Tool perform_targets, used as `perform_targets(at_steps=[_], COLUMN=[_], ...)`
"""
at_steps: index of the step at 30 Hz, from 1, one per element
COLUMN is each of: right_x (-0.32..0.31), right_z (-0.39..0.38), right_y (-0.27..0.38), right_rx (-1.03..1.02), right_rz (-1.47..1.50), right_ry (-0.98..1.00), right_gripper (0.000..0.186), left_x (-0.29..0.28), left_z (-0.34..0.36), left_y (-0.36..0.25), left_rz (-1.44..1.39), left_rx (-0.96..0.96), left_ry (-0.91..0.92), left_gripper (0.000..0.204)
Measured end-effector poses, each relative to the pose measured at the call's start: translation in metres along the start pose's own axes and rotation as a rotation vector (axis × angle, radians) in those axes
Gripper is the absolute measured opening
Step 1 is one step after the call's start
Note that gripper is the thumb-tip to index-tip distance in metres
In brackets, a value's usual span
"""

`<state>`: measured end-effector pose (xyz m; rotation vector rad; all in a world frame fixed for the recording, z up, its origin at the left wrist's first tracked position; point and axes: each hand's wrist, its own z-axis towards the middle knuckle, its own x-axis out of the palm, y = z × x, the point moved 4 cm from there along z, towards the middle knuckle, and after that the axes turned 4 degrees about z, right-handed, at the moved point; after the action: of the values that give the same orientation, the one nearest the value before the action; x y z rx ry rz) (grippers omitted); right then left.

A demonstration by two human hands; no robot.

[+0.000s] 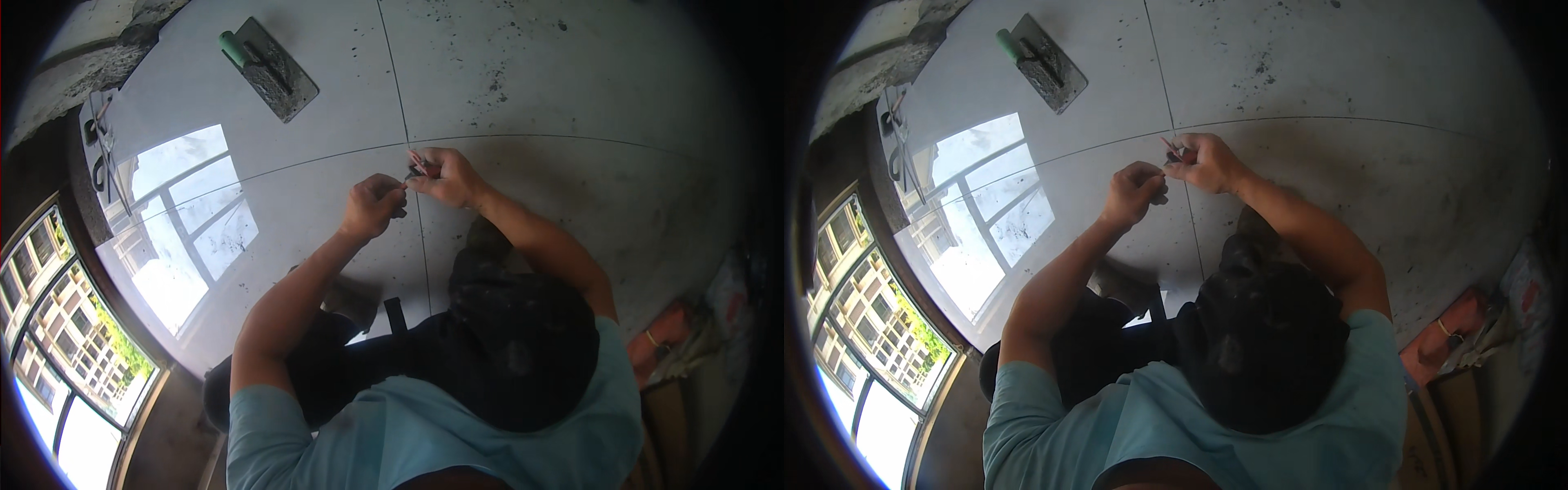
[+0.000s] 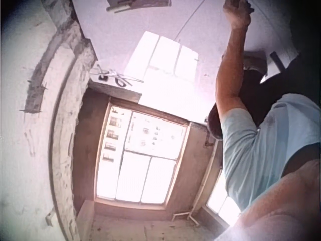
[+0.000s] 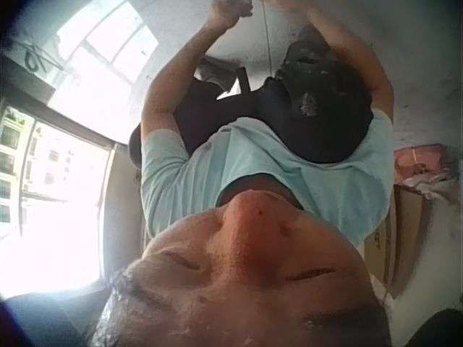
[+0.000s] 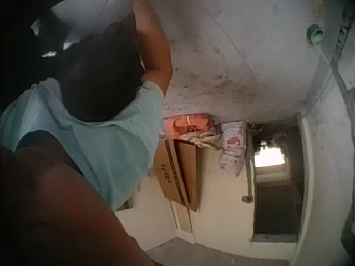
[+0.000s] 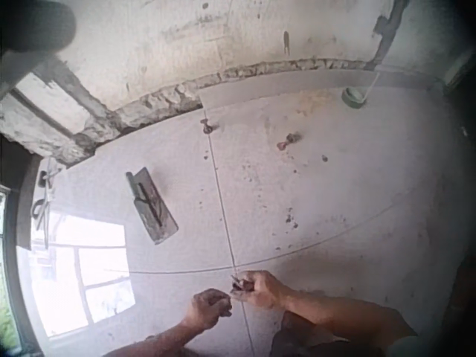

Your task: The person installs leveling spacers between floor tiles, smooths mortar with a trowel, lays a new tile, inserts additional spacers along the edge, and presses the tile using a float.

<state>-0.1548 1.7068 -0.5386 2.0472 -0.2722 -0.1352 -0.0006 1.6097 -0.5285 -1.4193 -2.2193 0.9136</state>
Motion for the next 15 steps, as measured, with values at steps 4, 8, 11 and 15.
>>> perform_targets(at_steps=[4, 8, 11, 15], right_x=[-0.007, -0.006, -0.007, -0.008], right_z=[-0.001, -0.002, -0.005, -0.006], right_y=[0.022, 0.038, 0.046, 0.039], right_rx=[-0.054, -0.144, -0.18, -0.253], right_rz=[0.246, 0.212, 0.172, 0.199], right_ry=[0.081, 0.057, -0.014, -0.004], right_gripper=[0.027, 0.022, 0.025, 0.027], left_x=[-0.016, -0.031, -0.032, -0.03], left_z=[-0.002, -0.001, -0.004, -0.005], left_y=[-0.029, -0.037, -0.044, -0.042], left_rz=[-0.023, 0.036, 0.028, -0.037], left_rx=[0.011, 0.119, 0.202, 0.211], left_ry=[0.054, 0.031, 0.001, 0.066], left_gripper=[0.017, 0.019, 0.022, 0.025])
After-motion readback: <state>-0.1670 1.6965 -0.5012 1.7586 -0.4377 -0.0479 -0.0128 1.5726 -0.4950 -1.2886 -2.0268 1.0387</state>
